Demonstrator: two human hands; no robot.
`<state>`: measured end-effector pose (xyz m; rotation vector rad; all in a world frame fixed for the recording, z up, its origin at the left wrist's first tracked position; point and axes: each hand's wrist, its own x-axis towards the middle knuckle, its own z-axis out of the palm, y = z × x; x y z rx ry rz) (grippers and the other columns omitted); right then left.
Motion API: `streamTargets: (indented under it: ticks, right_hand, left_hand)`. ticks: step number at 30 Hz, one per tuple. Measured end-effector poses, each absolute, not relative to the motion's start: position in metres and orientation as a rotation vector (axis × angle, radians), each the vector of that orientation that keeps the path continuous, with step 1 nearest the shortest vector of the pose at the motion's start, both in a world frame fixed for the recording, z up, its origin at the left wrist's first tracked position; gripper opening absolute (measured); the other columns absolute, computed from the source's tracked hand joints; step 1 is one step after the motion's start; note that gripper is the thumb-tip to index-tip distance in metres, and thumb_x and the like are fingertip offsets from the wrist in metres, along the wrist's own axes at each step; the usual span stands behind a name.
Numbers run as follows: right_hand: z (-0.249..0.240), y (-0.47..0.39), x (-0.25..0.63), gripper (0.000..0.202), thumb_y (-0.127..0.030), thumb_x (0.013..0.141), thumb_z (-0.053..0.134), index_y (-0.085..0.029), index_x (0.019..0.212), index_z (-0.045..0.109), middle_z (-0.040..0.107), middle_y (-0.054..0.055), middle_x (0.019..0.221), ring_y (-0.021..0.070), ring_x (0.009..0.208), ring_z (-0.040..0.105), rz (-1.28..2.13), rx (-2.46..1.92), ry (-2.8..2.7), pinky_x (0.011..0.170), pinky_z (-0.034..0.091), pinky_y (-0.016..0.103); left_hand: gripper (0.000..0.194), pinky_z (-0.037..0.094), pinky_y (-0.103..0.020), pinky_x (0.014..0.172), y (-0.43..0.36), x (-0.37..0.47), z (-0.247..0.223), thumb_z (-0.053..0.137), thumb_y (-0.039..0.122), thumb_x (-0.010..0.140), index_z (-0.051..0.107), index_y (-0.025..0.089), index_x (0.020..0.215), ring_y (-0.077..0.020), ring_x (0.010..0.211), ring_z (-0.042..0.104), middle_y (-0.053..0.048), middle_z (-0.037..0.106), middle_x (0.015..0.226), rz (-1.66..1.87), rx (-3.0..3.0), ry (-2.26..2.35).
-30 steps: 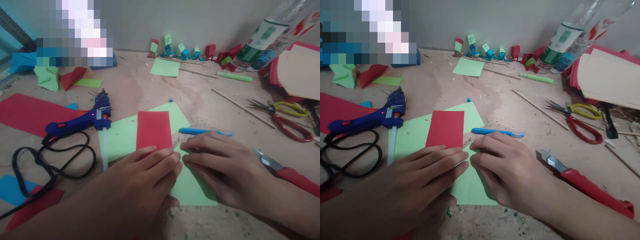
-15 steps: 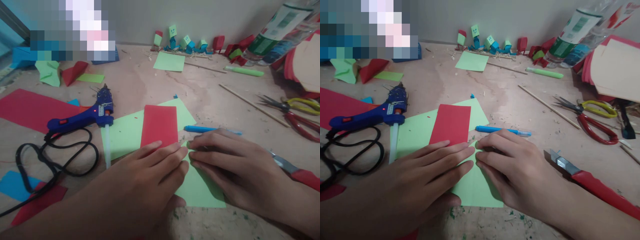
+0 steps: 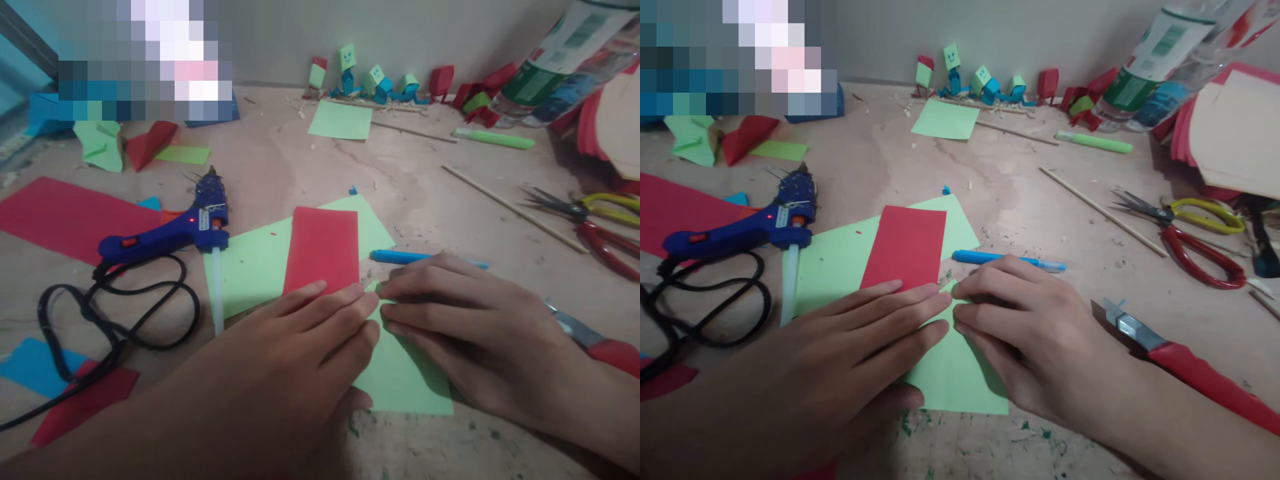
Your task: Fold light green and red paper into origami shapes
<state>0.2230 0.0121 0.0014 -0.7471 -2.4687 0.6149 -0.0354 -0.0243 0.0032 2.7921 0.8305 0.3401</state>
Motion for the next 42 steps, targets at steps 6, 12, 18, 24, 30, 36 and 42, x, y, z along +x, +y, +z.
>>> streamTargets:
  ticks: [6, 12, 18, 24, 30, 36, 42]
  right_hand:
    - [0.002, 0.013, 0.222, 0.014, -0.008, 0.097, 0.065, -0.018, 0.101, 0.075, 0.073, 0.006, 0.109, 0.0195, 0.099, 0.064, 0.59, -0.745, -2.472, 0.083, 0.055, 0.034]
    - [0.004, 0.012, 0.222, 0.015, -0.009, 0.096, 0.065, -0.018, 0.102, 0.075, 0.074, 0.008, 0.111, 0.0214, 0.098, 0.067, 0.569, -0.76, -2.484, 0.08, 0.057, 0.035]
    - [0.003, 0.01, 0.221, 0.015, -0.01, 0.097, 0.063, -0.019, 0.102, 0.073, 0.074, 0.009, 0.129, 0.0229, 0.111, 0.069, 0.504, -0.793, -2.483, 0.094, 0.057, 0.038]
    - [0.004, 0.011, 0.219, 0.014, -0.009, 0.095, 0.065, -0.016, 0.101, 0.076, 0.077, 0.01, 0.118, 0.0235, 0.11, 0.069, 0.568, -0.762, -2.483, 0.098, 0.057, 0.04]
    - [0.005, 0.011, 0.219, 0.013, -0.009, 0.094, 0.066, -0.016, 0.1, 0.075, 0.078, 0.012, 0.116, 0.0248, 0.108, 0.07, 0.562, -0.755, -2.484, 0.097, 0.058, 0.042]
    - [0.004, 0.01, 0.218, 0.013, -0.008, 0.093, 0.066, -0.015, 0.099, 0.075, 0.078, 0.01, 0.116, 0.0239, 0.108, 0.069, 0.556, -0.752, -2.477, 0.097, 0.057, 0.041]
    - [0.003, 0.01, 0.219, 0.012, -0.008, 0.093, 0.067, -0.014, 0.1, 0.075, 0.076, 0.01, 0.117, 0.0237, 0.108, 0.068, 0.598, -0.746, -2.465, 0.097, 0.056, 0.041]
  left_hand:
    - [0.039, 0.049, -0.047, 0.114, -0.023, -0.035, 0.003, 0.046, 0.035, 0.11, 0.059, 0.01, 0.138, -0.0281, 0.14, 0.056, -0.013, 0.059, 0.154, 0.356, 2.804, 0.824]
    - [0.038, 0.05, -0.046, 0.113, -0.024, -0.035, 0.006, 0.047, 0.033, 0.109, 0.059, 0.011, 0.137, -0.0279, 0.14, 0.056, -0.013, 0.06, 0.153, 0.33, 2.787, 0.841]
    - [0.035, 0.048, -0.046, 0.115, -0.024, -0.035, 0.004, 0.046, 0.03, 0.109, 0.06, 0.012, 0.136, -0.0269, 0.14, 0.057, -0.011, 0.061, 0.152, 0.352, 2.787, 0.82]
    - [0.035, 0.047, -0.046, 0.115, -0.024, -0.035, 0.006, 0.045, 0.031, 0.11, 0.06, 0.011, 0.135, -0.0267, 0.14, 0.055, -0.011, 0.061, 0.151, 0.351, 2.804, 0.821]
    - [0.045, 0.042, -0.047, 0.118, -0.023, -0.037, 0.007, 0.048, 0.036, 0.109, 0.054, 0.01, 0.146, -0.0278, 0.14, 0.054, -0.011, 0.061, 0.151, 0.355, 2.835, 0.913]
    - [0.047, 0.041, -0.048, 0.119, -0.022, -0.037, 0.006, 0.047, 0.039, 0.11, 0.056, 0.009, 0.145, -0.0266, 0.144, 0.052, -0.011, 0.058, 0.156, 0.323, 2.843, 0.899]
    - [0.038, 0.047, -0.048, 0.108, -0.028, -0.037, 0.015, 0.047, 0.035, 0.11, 0.066, 0.013, 0.134, -0.0263, 0.122, 0.07, -0.008, 0.074, 0.136, 0.381, 2.877, 0.933]
